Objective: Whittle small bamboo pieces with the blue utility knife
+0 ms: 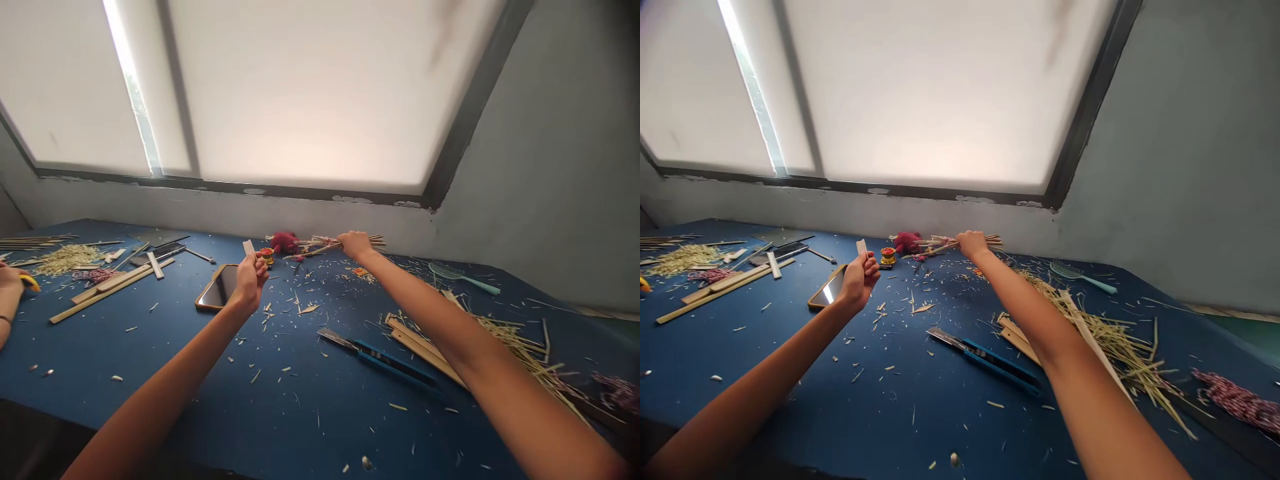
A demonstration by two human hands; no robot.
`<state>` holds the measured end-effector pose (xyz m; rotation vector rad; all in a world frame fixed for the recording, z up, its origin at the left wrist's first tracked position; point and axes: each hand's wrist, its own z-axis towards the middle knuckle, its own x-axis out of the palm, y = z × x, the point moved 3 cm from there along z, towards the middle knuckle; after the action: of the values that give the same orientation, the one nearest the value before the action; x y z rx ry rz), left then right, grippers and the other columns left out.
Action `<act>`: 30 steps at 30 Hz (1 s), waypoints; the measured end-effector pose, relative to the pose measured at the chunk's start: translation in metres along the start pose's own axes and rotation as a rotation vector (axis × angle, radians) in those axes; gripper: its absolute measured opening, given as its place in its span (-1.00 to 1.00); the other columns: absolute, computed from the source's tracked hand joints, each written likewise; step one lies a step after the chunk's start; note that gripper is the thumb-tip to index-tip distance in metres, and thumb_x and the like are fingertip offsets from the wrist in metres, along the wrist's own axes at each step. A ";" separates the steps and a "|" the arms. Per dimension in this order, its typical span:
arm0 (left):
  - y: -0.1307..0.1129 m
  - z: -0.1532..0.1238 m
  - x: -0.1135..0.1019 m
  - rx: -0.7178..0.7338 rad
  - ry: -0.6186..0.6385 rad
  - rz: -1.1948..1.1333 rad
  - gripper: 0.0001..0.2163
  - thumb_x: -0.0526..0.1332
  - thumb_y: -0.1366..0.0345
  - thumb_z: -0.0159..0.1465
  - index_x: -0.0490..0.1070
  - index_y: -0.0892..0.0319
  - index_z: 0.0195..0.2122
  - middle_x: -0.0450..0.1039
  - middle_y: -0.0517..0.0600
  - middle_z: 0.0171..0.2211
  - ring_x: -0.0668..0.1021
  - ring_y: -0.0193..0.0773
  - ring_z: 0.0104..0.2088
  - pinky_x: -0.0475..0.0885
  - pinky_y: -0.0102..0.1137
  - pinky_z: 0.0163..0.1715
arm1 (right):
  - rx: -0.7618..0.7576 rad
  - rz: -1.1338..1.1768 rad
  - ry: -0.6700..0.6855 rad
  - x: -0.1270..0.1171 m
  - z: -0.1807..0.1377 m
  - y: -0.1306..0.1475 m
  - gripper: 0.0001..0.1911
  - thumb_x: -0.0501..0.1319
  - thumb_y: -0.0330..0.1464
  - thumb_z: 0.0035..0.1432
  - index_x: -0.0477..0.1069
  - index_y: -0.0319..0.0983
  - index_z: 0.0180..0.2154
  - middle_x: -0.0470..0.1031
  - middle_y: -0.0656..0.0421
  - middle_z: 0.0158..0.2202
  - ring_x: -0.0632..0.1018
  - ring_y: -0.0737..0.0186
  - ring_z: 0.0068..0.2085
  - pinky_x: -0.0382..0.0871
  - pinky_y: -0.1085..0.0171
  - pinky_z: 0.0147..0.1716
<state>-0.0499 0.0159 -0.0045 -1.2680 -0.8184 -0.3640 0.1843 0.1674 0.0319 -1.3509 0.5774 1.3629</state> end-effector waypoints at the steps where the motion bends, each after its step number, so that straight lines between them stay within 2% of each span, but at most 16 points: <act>1: 0.000 0.000 0.000 0.000 -0.001 -0.003 -0.82 0.05 0.32 0.34 0.25 0.25 -0.41 0.03 -0.23 -0.65 0.12 -0.57 -0.74 0.02 -0.63 -0.76 | -0.023 -0.013 0.016 0.007 0.004 0.006 -0.69 0.13 -0.27 0.25 0.36 -0.26 -0.02 0.42 0.03 -0.04 0.48 0.17 -0.10 0.39 0.10 -0.13; 5: 0.000 0.001 -0.001 -0.001 0.014 0.007 -0.83 0.09 0.31 0.32 0.24 0.25 -0.41 0.03 -0.23 -0.65 0.13 -0.56 -0.73 0.03 -0.63 -0.74 | -0.127 -0.058 0.060 0.030 0.015 0.022 -0.64 0.15 -0.24 0.23 0.31 -0.25 0.02 0.37 0.06 0.01 0.47 0.18 -0.08 0.41 0.08 -0.12; 8: 0.001 0.002 -0.002 -0.001 0.004 0.032 -0.83 0.10 0.30 0.31 0.24 0.24 -0.40 0.04 -0.23 -0.64 0.13 -0.56 -0.72 0.04 -0.63 -0.73 | -0.170 -0.082 0.091 0.035 0.020 0.022 -0.64 0.15 -0.24 0.23 0.31 -0.25 0.03 0.37 0.06 0.01 0.47 0.17 -0.08 0.40 0.08 -0.12; 11: 0.005 0.002 -0.004 -0.026 0.011 0.073 -0.84 0.08 0.31 0.33 0.25 0.24 -0.39 0.03 -0.23 -0.64 0.13 -0.56 -0.71 0.05 -0.63 -0.73 | -0.170 -0.077 0.113 0.027 0.021 0.016 -0.64 0.14 -0.24 0.23 0.31 -0.24 0.03 0.37 0.07 0.02 0.47 0.18 -0.08 0.41 0.07 -0.12; 14: 0.013 0.000 -0.004 -0.078 0.067 0.123 -0.84 0.14 0.28 0.30 0.27 0.24 -0.38 0.05 -0.22 -0.63 0.13 -0.57 -0.70 0.06 -0.63 -0.71 | -0.164 -0.033 0.108 0.006 0.006 0.008 -0.68 0.17 -0.29 0.21 0.37 -0.30 -0.03 0.40 -0.03 -0.01 0.45 0.08 -0.03 0.35 0.06 -0.07; 16: 0.020 -0.003 -0.003 -0.113 0.124 0.159 -0.82 0.18 0.25 0.27 0.27 0.24 -0.39 0.06 -0.21 -0.61 0.13 -0.58 -0.69 0.06 -0.64 -0.70 | -0.192 0.018 0.101 -0.010 -0.022 0.005 -0.70 0.17 -0.30 0.20 0.41 -0.32 -0.06 0.42 -0.10 -0.05 0.45 0.02 -0.02 0.32 0.09 -0.07; 19: 0.031 -0.013 0.003 -0.171 0.245 0.258 -0.80 0.20 0.19 0.25 0.29 0.24 -0.37 0.08 -0.19 -0.59 0.15 -0.57 -0.67 0.03 -0.64 -0.70 | -0.314 0.164 0.114 -0.028 -0.095 0.004 -0.64 0.03 -0.13 0.28 0.41 -0.17 -0.05 0.47 0.09 -0.10 0.50 0.23 -0.14 0.35 0.29 -0.18; 20: 0.034 -0.018 0.006 -0.187 0.288 0.302 -0.78 0.20 0.16 0.24 0.31 0.23 -0.35 0.10 -0.18 -0.58 0.16 -0.57 -0.65 0.01 -0.64 -0.70 | -0.384 0.331 0.113 -0.031 -0.125 0.005 -0.61 -0.02 -0.10 0.29 0.43 -0.17 -0.10 0.49 0.10 -0.14 0.50 0.25 -0.17 0.35 0.30 -0.21; 22: 0.041 -0.029 0.012 -0.206 0.365 0.398 -0.75 0.19 0.10 0.23 0.32 0.22 -0.33 0.13 -0.15 -0.56 0.17 -0.55 -0.63 0.00 -0.63 -0.69 | -0.377 0.505 0.121 -0.029 -0.182 0.005 -0.55 -0.04 -0.02 0.26 0.43 -0.16 -0.12 0.49 0.12 -0.18 0.50 0.21 -0.21 0.37 0.24 -0.23; 24: 0.048 -0.042 0.018 -0.209 0.441 0.491 -0.72 0.18 0.06 0.23 0.34 0.22 -0.32 0.16 -0.13 -0.53 0.20 -0.52 -0.60 0.04 -0.60 -0.66 | -0.310 0.531 0.125 -0.017 -0.229 0.005 -0.49 0.03 0.04 0.18 0.37 -0.15 -0.02 0.45 0.06 -0.10 0.49 0.11 -0.14 0.38 0.16 -0.21; 26: 0.054 -0.055 0.024 -0.212 0.524 0.582 -0.68 0.16 0.02 0.23 0.35 0.22 -0.29 0.19 -0.12 -0.52 0.23 -0.50 -0.58 0.07 -0.57 -0.63 | -0.261 0.542 0.097 -0.003 -0.260 0.007 -0.46 0.09 0.06 0.13 0.36 -0.17 -0.02 0.39 0.00 -0.03 0.44 0.02 -0.04 0.37 0.11 -0.13; 30: 0.060 -0.072 0.030 -0.201 0.680 0.689 -0.64 0.09 -0.03 0.25 0.35 0.21 -0.24 0.13 -0.15 -0.55 0.16 -0.49 -0.60 0.00 -0.53 -0.63 | -0.235 0.592 -0.030 0.012 -0.281 0.014 -0.69 0.04 -0.11 0.25 0.35 -0.16 -0.13 0.36 0.04 -0.02 0.39 0.10 0.04 0.29 0.11 0.00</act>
<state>0.0344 -0.0284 -0.0296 -1.4019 0.2464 -0.2859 0.2836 -0.0827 -0.0506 -1.3994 0.8610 1.9737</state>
